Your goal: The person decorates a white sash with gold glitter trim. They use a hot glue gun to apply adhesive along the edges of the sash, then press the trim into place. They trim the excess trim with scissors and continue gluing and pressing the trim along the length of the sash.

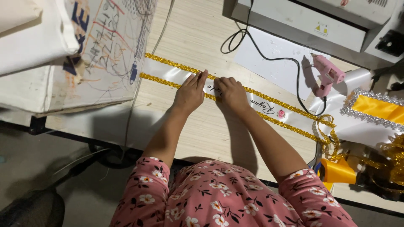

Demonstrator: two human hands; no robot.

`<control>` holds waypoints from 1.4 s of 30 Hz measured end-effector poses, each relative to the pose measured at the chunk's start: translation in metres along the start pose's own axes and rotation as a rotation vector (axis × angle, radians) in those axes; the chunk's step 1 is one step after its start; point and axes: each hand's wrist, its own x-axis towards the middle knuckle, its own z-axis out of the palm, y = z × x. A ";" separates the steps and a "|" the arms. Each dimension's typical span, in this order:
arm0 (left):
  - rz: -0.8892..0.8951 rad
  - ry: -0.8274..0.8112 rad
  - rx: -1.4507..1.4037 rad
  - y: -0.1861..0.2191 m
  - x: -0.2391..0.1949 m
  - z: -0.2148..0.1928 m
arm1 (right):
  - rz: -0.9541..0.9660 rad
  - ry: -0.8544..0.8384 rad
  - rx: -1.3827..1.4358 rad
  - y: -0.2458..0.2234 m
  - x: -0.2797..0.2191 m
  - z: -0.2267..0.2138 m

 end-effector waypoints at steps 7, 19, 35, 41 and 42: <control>-0.002 0.022 -0.005 0.004 0.003 -0.005 | 0.079 -0.038 0.225 -0.003 0.001 -0.017; -0.027 -0.009 -0.006 0.000 0.003 -0.002 | 0.200 -0.137 0.307 -0.012 0.013 -0.041; -0.218 0.115 -0.406 0.008 0.024 -0.038 | 0.984 0.453 1.360 0.101 -0.057 -0.013; 0.016 0.065 -0.224 0.017 0.017 -0.037 | 0.791 0.598 1.438 0.130 -0.095 -0.034; 0.030 0.056 -0.211 0.018 0.018 -0.037 | 0.813 0.674 1.483 0.133 -0.099 -0.039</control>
